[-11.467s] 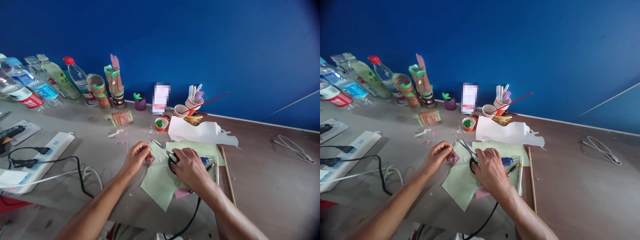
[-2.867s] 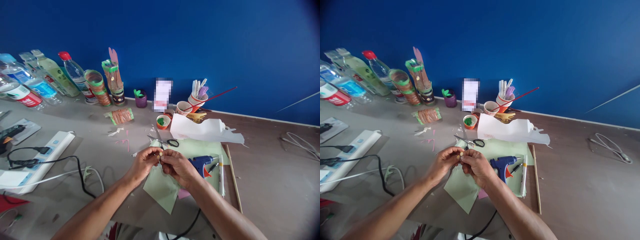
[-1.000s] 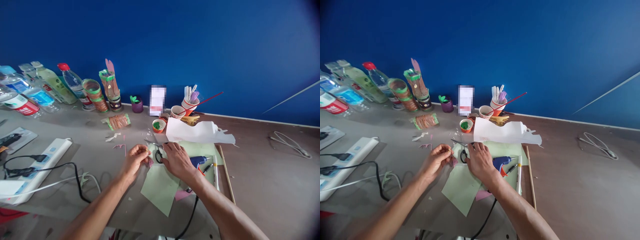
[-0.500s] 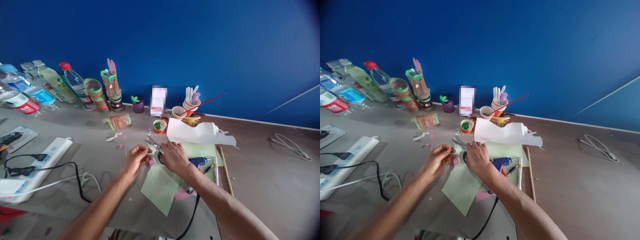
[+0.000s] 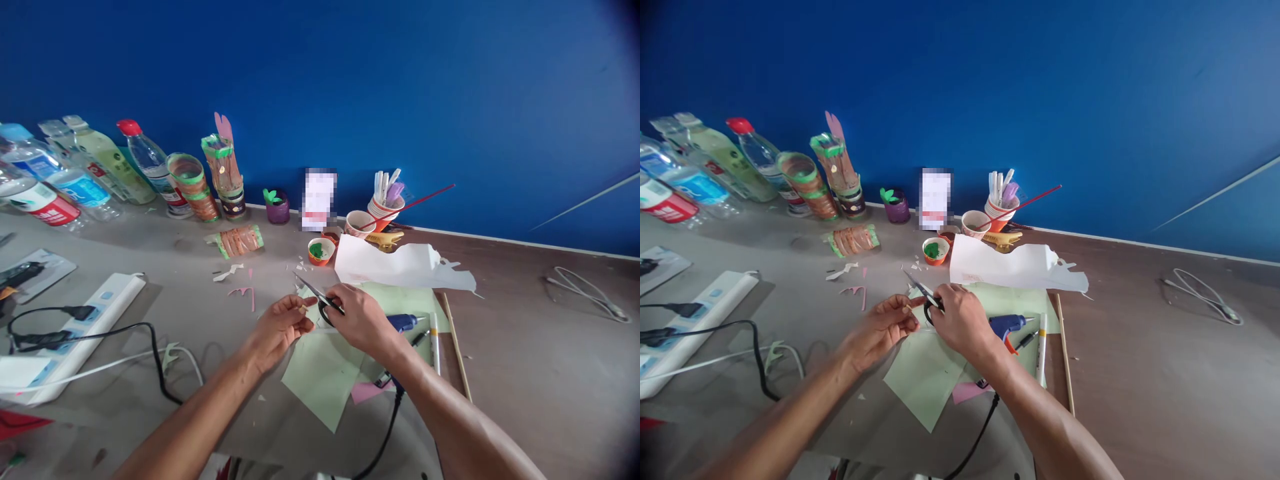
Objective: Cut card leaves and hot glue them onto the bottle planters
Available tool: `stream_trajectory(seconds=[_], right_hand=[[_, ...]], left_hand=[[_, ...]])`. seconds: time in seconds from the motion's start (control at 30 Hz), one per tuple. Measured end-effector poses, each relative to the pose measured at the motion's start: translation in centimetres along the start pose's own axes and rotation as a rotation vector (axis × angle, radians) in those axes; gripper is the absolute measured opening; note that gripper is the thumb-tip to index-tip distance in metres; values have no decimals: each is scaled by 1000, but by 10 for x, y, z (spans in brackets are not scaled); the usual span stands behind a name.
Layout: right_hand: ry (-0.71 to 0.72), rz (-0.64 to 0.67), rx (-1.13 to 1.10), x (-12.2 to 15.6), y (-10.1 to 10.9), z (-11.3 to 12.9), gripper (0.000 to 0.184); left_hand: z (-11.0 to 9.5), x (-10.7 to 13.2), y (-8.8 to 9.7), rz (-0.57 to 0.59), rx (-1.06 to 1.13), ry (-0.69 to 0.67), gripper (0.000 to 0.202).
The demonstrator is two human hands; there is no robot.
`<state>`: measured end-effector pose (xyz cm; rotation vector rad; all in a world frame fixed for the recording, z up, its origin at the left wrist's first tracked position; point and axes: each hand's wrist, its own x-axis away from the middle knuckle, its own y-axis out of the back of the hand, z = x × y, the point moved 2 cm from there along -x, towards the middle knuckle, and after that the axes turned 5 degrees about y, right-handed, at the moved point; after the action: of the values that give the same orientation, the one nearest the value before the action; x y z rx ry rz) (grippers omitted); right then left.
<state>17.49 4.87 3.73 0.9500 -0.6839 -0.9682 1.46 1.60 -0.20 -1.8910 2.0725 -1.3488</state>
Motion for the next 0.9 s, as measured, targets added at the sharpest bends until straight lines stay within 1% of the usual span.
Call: stream_trajectory(seconds=[0.07, 0.17, 0.2, 0.3, 0.4, 0.5, 0.57, 0.63, 0.7, 0.73, 0.8, 0.87, 0.9], right_hand=[[-3, -13, -154, 10, 2, 3, 13], [-30, -25, -497, 25, 0, 8, 14], [-48, -28, -576, 29, -2, 8, 14], [-105, -22, -673, 38, -5, 9, 15], [-149, -14, -709, 42, -5, 12, 15], [-189, 57, -721, 44, -7, 16, 35], [-210, 99, -756, 45, -12, 17, 46], [-215, 94, -802, 45, -19, 16, 51], [-189, 74, -829, 46, -25, 12, 56], [-169, 65, -829, 46, -27, 9, 59], [-135, 38, -782, 48, -27, 3, 60], [-118, 4, -675, 52, -23, -3, 54], [-107, -17, -612, 54, -20, -5, 51]], left_hand=[[1, 3, -4, 50, -32, -13, 24], [4, 6, -9, 143, -51, -12, 24], [5, 6, -10, 169, -55, -6, 23], [8, 7, -13, 211, -62, -5, 22], [9, 7, -16, 199, -59, -22, 23], [9, 9, -18, 171, -69, -29, 25], [8, 10, -18, 166, -88, -27, 27], [7, 11, -18, 181, -99, -22, 27], [7, 11, -17, 179, -95, -24, 26], [6, 10, -15, 157, -88, -29, 24], [7, 7, -10, 72, -75, -41, 23], [8, 3, -5, -14, -65, -35, 23], [8, 1, -3, -38, -60, -26, 24]])
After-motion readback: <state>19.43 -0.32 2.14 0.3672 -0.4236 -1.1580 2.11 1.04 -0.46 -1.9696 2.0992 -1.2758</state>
